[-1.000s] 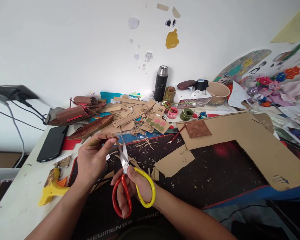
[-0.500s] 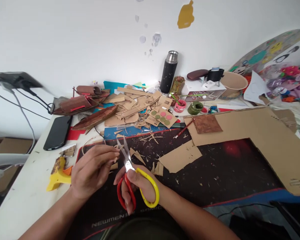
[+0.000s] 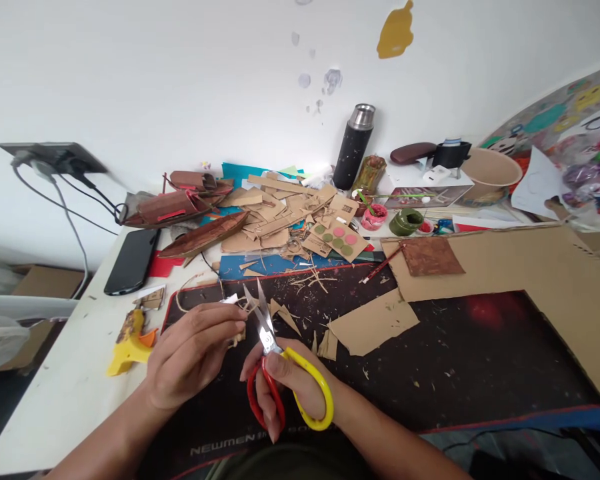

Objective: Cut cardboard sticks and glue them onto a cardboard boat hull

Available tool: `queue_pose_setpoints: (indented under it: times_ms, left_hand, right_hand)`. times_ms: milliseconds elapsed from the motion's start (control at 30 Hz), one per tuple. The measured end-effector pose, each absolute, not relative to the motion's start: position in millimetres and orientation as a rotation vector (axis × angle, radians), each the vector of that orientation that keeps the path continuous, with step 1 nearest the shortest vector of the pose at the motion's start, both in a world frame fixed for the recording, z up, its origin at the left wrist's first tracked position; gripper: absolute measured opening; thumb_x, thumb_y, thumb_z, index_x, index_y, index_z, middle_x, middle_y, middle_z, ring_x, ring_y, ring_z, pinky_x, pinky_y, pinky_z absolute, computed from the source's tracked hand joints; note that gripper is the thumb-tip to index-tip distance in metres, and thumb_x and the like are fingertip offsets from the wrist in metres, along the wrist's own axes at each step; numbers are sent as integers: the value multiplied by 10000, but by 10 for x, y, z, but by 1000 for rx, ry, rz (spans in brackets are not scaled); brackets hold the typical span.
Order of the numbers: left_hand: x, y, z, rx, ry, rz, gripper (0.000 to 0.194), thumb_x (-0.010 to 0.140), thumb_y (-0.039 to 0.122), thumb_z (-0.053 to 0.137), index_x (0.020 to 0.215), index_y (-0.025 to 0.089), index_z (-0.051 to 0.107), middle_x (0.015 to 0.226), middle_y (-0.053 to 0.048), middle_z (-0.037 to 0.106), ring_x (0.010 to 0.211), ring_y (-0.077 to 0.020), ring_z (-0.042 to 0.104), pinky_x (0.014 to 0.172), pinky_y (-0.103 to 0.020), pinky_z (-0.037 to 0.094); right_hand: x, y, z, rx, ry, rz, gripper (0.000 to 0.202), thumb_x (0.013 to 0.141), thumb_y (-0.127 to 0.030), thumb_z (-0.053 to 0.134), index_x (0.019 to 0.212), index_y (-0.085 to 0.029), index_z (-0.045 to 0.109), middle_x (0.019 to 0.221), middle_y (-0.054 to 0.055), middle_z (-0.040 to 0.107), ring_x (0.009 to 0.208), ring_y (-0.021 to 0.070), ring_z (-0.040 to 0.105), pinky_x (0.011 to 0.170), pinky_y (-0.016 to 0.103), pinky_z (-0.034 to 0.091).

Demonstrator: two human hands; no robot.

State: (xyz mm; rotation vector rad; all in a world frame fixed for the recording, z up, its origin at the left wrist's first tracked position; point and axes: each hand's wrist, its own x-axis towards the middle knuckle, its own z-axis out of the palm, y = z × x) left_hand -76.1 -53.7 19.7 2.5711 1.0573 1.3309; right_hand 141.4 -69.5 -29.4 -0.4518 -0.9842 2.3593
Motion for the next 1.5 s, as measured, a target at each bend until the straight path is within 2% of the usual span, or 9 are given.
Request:
queue_pose_setpoints:
  times_ms: [233,533,867,1267,1500]
  left_hand:
    - [-759,-534,138,2278,1191,1409,244,972,-13,633,1096,185,702,1013,-81,798,943,-201,792,793,-314,643]
    - [-770,-476,90,2161,1187,1398,204,995,40,651,1073,215,723,986,-62,813,927,-215,794,807,-348,640]
    - [-787,-469,101,2163,1222,1329,151,1022,108,659,1052,238,729,946,-44,804,891,-209,782,779,-336,627]
    - [-779,-473,95,2100,1246,1322,136,1041,161,647,1044,268,731,947,-32,803,886,-223,778,773,-365,634]
    - [-779,-460,103,2124,1226,1323,152,1029,126,655,1039,258,730,940,-24,799,872,-207,776,760,-341,624]
  right_hand:
    - [1402,-690,-245,-514,-980,2375,656,981,-771,635,1076,-124,688,537,-46,603,345,114,523,387,208,450]
    - [1354,-673,-198,-545,-946,2397,620,957,-770,669,1009,-153,648,500,-63,580,317,101,479,363,186,376]
    - [1336,-649,-189,-612,-978,2406,670,915,-828,663,988,-163,635,483,-76,565,323,110,510,387,196,405]
    - [1343,-663,-197,-607,-932,2398,606,950,-766,675,961,-161,640,497,-73,559,314,101,476,360,188,361]
    - [1339,-665,-242,-594,-940,2392,586,978,-746,658,957,-160,634,484,-86,538,310,123,522,369,217,440]
